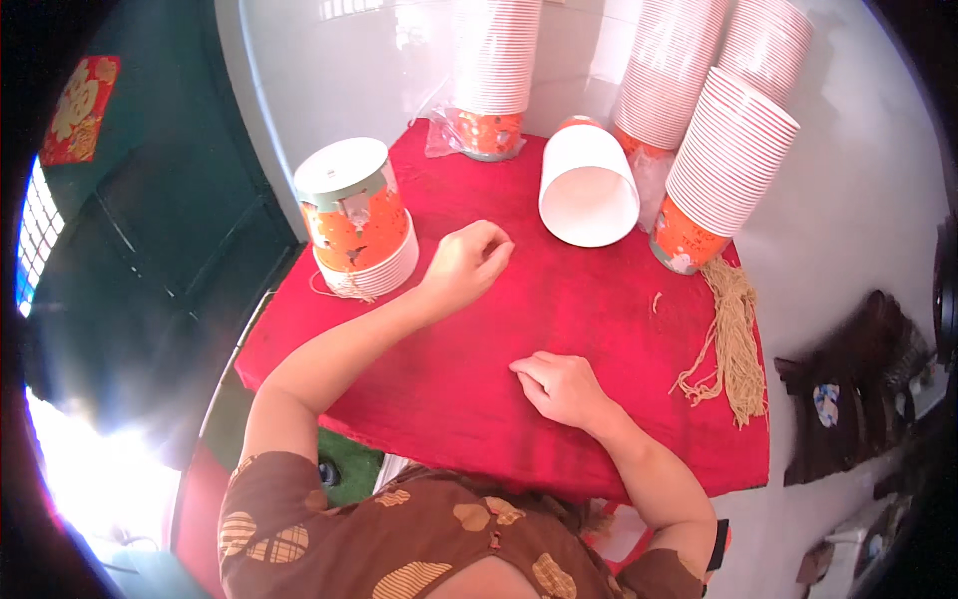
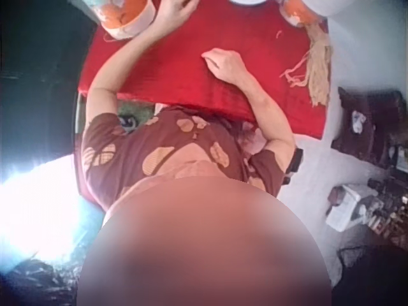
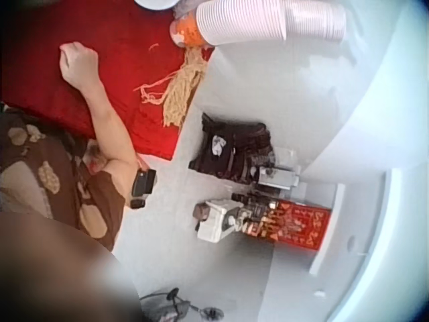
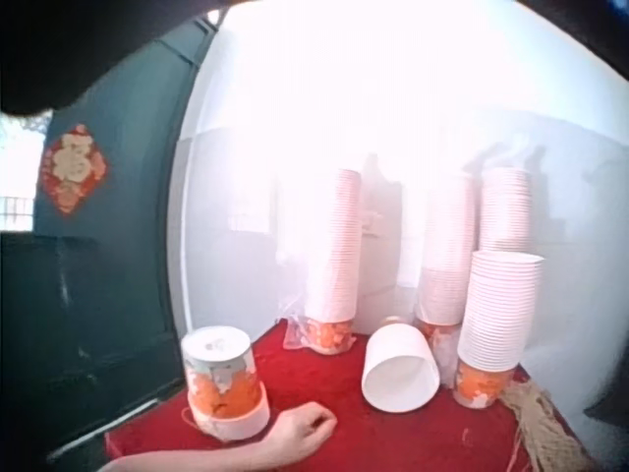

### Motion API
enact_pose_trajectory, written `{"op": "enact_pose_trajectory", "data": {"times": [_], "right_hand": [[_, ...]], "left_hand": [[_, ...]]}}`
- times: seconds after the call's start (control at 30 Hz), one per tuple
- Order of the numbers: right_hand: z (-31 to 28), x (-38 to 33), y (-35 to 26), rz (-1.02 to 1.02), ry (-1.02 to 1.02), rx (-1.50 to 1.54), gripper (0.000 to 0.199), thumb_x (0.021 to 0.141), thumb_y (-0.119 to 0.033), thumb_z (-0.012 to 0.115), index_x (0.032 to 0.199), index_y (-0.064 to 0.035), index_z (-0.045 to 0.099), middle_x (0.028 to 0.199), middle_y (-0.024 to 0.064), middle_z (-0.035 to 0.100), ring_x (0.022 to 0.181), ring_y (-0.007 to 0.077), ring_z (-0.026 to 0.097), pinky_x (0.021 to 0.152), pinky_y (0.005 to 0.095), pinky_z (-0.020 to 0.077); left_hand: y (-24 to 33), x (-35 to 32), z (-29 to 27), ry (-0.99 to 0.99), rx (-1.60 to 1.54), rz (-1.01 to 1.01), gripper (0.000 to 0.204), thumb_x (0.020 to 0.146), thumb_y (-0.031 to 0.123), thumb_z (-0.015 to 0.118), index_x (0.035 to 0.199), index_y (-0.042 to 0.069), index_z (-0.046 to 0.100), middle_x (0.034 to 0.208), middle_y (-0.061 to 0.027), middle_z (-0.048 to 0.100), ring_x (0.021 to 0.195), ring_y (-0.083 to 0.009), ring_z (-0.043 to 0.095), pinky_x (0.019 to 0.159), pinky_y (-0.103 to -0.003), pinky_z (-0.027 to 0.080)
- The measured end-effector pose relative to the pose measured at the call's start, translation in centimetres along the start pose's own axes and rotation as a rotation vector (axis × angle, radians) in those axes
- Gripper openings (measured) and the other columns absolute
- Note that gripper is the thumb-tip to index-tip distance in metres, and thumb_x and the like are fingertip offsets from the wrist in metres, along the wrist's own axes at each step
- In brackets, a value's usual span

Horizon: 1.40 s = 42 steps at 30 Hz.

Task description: The person is tying thin strings to the rim of paper Halloween buckets to create handles.

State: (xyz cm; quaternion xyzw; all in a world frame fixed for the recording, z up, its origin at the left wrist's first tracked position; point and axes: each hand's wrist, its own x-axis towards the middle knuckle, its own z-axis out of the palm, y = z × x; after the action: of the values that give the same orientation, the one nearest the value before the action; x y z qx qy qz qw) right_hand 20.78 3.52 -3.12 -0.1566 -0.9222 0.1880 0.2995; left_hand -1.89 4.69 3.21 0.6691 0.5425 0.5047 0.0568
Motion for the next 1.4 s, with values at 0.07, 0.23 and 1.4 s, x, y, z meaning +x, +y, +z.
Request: {"op": "enact_pose_trajectory", "data": {"times": [0.07,0.23,1.4], "right_hand": [[-0.7,0.2,0.5,0.033,0.004,0.013,0.011,0.083,-0.013,0.062,0.091,-0.0064,0.067,0.077,0.0121,0.063,0.068,0.0312,0.063,0.060,0.0409,0.0525],[-3.2,1.2,4.1,0.117,0.139,-0.164,0.012,0.083,-0.012,0.061,0.092,-0.0068,0.066,0.081,0.0135,0.062,0.072,0.0330,0.063,0.064,0.0423,0.0528],[-4.2,9.7,19.6,0.723,0.870,0.103,0.020,0.088,-0.011,0.062,0.093,0.0061,0.053,0.074,0.0125,0.061,0.070,0.0249,0.062,0.071,0.0383,0.0527]], "left_hand": [[-1.0,1.6,2.9,-0.060,-0.058,-0.242,0.019,0.085,0.017,0.065,0.088,-0.002,0.061,0.079,-0.0170,0.065,0.071,-0.0260,0.065,0.062,-0.037,0.050],[-5.8,4.5,9.4,0.134,-0.127,-0.383,0.025,0.082,0.020,0.069,0.088,-0.002,0.059,0.078,-0.0162,0.065,0.073,-0.0273,0.064,0.066,-0.039,0.050],[-8.6,4.7,11.5,0.125,-0.596,-0.333,0.025,0.088,0.005,0.059,0.111,-0.004,0.056,0.091,-0.0101,0.065,0.078,-0.0145,0.062,0.072,-0.030,0.052]]}}
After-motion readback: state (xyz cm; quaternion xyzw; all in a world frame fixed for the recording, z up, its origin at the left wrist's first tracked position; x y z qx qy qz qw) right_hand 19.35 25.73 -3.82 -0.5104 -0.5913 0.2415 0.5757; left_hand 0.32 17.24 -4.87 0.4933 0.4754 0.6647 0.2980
